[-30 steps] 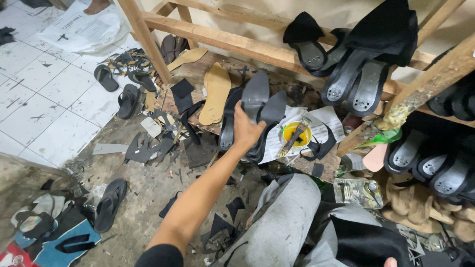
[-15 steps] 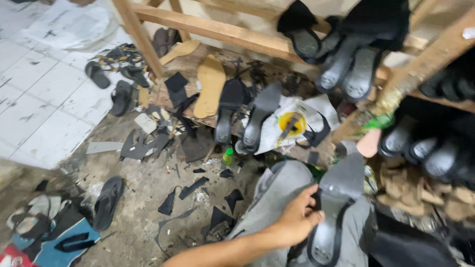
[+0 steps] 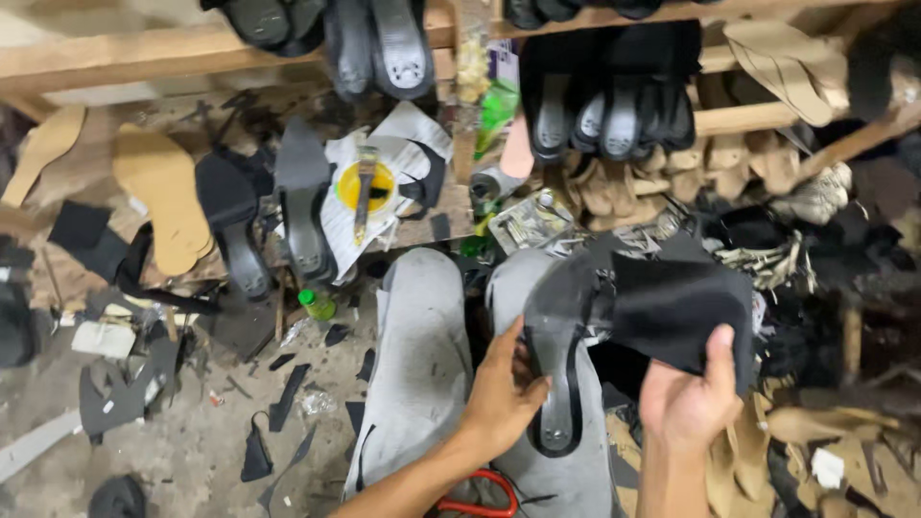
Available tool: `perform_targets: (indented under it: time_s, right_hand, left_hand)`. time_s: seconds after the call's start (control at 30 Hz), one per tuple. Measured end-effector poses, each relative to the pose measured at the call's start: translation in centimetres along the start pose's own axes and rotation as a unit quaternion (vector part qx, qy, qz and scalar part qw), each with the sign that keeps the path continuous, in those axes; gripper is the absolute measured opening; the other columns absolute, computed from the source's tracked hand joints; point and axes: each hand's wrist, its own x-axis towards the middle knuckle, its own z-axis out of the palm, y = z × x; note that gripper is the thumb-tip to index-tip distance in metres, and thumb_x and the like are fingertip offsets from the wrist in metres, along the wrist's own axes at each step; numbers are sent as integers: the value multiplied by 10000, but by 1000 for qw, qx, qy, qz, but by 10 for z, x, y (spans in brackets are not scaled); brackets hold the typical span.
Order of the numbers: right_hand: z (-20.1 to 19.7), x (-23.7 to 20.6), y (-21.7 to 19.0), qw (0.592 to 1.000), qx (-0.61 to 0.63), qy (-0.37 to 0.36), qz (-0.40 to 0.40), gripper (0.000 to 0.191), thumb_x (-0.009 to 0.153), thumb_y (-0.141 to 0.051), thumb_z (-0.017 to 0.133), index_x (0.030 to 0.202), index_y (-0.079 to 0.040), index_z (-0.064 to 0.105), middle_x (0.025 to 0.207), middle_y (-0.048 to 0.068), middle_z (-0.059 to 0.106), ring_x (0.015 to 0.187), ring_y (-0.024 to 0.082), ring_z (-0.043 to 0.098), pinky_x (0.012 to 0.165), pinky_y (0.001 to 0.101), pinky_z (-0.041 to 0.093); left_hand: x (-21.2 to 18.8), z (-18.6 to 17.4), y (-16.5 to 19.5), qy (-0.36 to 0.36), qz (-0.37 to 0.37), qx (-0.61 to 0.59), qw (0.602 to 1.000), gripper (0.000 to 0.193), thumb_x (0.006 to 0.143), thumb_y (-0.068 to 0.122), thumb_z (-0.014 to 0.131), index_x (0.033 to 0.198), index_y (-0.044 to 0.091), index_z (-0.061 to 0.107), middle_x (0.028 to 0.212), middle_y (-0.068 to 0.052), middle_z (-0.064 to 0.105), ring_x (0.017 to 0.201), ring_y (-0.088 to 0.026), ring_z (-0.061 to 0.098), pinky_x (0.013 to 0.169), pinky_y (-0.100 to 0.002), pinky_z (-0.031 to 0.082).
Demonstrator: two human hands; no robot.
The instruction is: The person sits on the floor and repeatedly cuts black foam material to fit shoe insoles using red-handled scissors. They place the foam on the insole, trim the edges, and remove excess material, repeating the process for multiple insoles.
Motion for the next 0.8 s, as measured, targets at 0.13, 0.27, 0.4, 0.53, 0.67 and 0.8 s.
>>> perform_targets:
  time_s: [0.13,0.27,0.4,0.53,0.67,0.8]
  right_hand:
    - [18,0,0,1000,17,7,25,392,1096,-165,505,1451,1,523,1487,114,572,1415,263,535,1278,472,371]
    - [35,-9,10,994,47,-5,94,397,1079,-166,508,1436,4,534,1474,113,581,1397,258,540,1249,454,373]
    - [40,-15,17,992,3,-2,127,412,1044,-160,531,1416,19,536,1442,133,589,1362,280,549,1200,484,387]
    - [32,-7,16,979,44,14,201,437,1031,-180,527,1416,28,531,1435,141,599,1354,291,554,1185,488,385]
    - [33,11,0,983,28,-30,180,470,998,-166,534,1433,12,522,1450,129,601,1371,285,555,1197,482,385]
    - [43,28,-28,989,20,-121,86,425,1064,-129,576,1465,5,526,1491,121,583,1421,275,543,1278,485,377]
  left_hand:
    - [-2,-13,30,38,124,11,992,880,880,63,750,1595,56,238,1254,-129,513,1066,-188,572,890,-329,533]
    - [21,-22,55,-65,67,-249,964,804,942,45,664,1630,102,251,1321,-119,545,1154,-151,589,993,-283,509]
    - [41,-28,68,-143,37,-347,926,703,915,-45,699,1564,-12,432,1315,-200,590,1083,-129,634,958,-251,542]
    - [42,-33,74,-77,174,-177,966,668,870,-117,728,1496,-6,522,1304,-20,432,844,-69,501,785,-191,516]
    - [49,-44,94,-59,240,-115,962,700,877,-122,747,1526,21,524,1262,-28,440,893,-71,501,804,-191,554]
    - [49,-62,121,-34,297,-54,953,793,872,-117,780,1575,66,463,1344,-22,411,984,-73,461,851,-190,554]
